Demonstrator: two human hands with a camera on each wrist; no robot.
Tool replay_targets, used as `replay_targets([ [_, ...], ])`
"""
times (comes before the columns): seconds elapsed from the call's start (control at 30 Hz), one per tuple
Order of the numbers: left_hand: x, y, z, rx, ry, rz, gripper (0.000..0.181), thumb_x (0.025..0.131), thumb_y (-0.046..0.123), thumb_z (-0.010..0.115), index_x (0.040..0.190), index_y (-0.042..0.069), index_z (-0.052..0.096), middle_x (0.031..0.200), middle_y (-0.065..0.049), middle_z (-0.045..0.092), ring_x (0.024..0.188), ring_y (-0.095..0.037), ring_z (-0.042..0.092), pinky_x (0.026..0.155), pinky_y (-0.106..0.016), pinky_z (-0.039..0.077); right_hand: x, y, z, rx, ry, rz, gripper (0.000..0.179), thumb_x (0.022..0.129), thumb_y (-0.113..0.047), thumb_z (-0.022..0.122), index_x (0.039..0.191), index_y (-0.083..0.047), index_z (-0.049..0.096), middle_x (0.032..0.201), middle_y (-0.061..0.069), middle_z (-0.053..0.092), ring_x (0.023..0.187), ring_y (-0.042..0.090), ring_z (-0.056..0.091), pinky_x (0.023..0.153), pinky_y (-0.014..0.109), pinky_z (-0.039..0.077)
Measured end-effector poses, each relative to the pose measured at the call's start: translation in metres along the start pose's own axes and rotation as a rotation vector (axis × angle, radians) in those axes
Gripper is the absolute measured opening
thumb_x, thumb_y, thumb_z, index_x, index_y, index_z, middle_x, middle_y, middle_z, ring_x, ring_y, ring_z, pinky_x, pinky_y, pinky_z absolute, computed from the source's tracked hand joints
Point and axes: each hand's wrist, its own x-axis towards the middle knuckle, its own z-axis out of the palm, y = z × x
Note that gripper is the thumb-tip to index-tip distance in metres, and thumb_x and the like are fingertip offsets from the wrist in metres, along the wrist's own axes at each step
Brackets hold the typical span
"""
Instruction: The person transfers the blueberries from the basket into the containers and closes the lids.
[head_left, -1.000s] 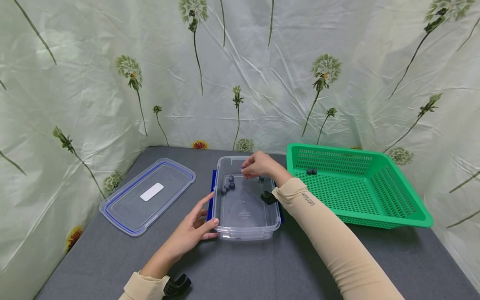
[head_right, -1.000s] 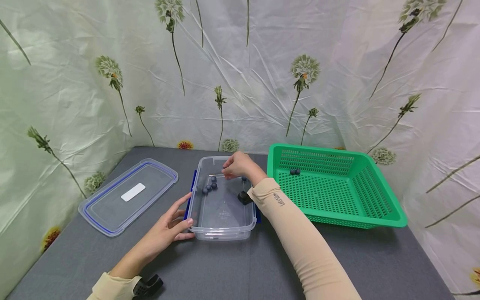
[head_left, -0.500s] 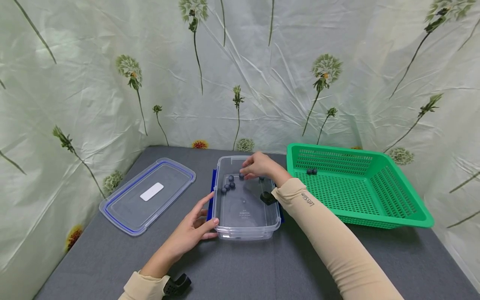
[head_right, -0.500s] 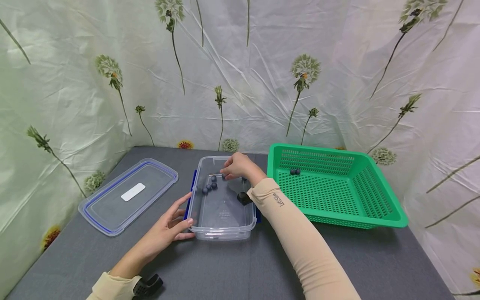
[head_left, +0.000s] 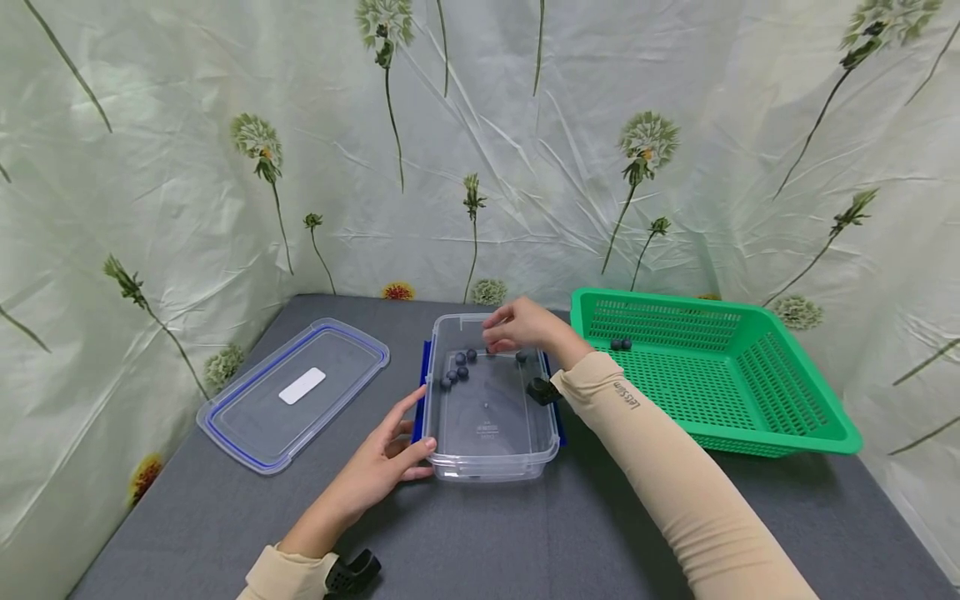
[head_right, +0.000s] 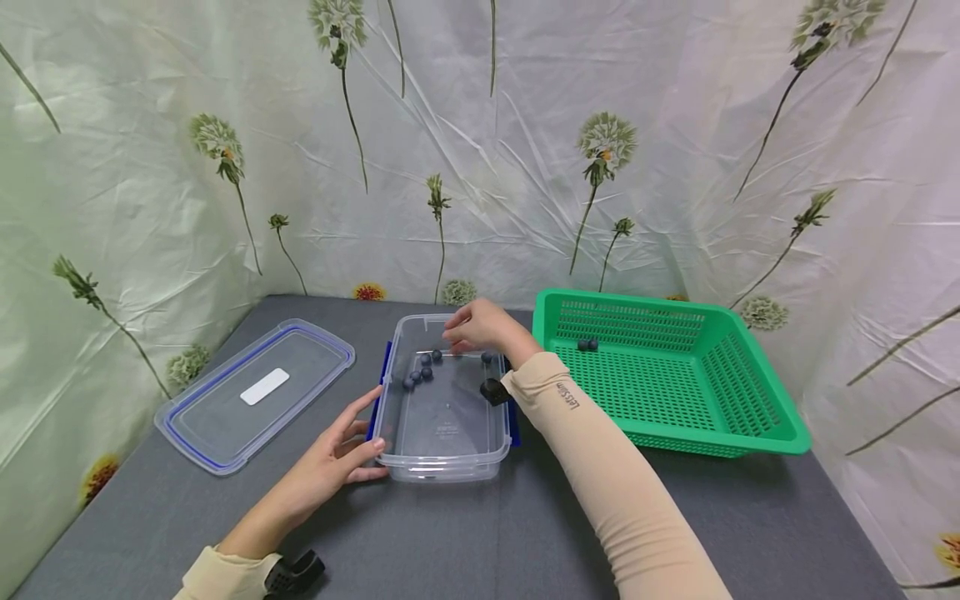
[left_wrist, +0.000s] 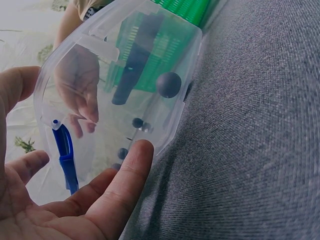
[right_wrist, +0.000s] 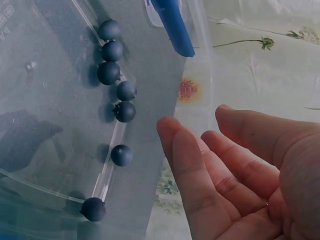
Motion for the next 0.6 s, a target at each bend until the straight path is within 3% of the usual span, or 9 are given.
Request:
replay_targets([
  [0.17,0.0,-0.001,0.0,-0.008,-0.003,0.007,0.078,0.107,0.018,0.067,0.168,0.043,0.026,0.159,-0.037,0.037,0.135,-0.045,0.059,0.094,-0.041,0.066,-0.003,0.002,-0.007,0.006,0.01,-0.028,0.036,0.107,-0.016,0.068,0.139,-0.001,0.068,0.123,0.022,0.078,0.105,0.029,0.079,0.095,0.038,0.064],
  [0.4,0.0,-0.001,-0.001,-0.012,-0.015,0.024,0.078,0.108,0.018,0.067,0.169,0.041,0.025,0.159,-0.038,0.036,0.136,-0.046,0.058,0.094,-0.041,0.066,-0.007,0.006,-0.019,0.091,0.016,-0.058,0.036,0.107,-0.012,0.067,0.139,0.003,0.067,0.119,0.025,0.077,0.105,0.029,0.079,0.081,0.023,0.064],
  [0.6,0.0,0.0,0.0,-0.021,-0.013,0.015,0.079,0.107,0.019,0.068,0.169,0.041,0.025,0.16,-0.037,0.036,0.137,-0.045,0.058,0.095,-0.042,0.066,-0.01,0.012,-0.03,0.117,0.037,-0.051,0.037,0.107,-0.012,0.066,0.142,0.002,0.065,0.128,0.026,0.074,0.105,0.023,0.078,0.082,0.022,0.063],
])
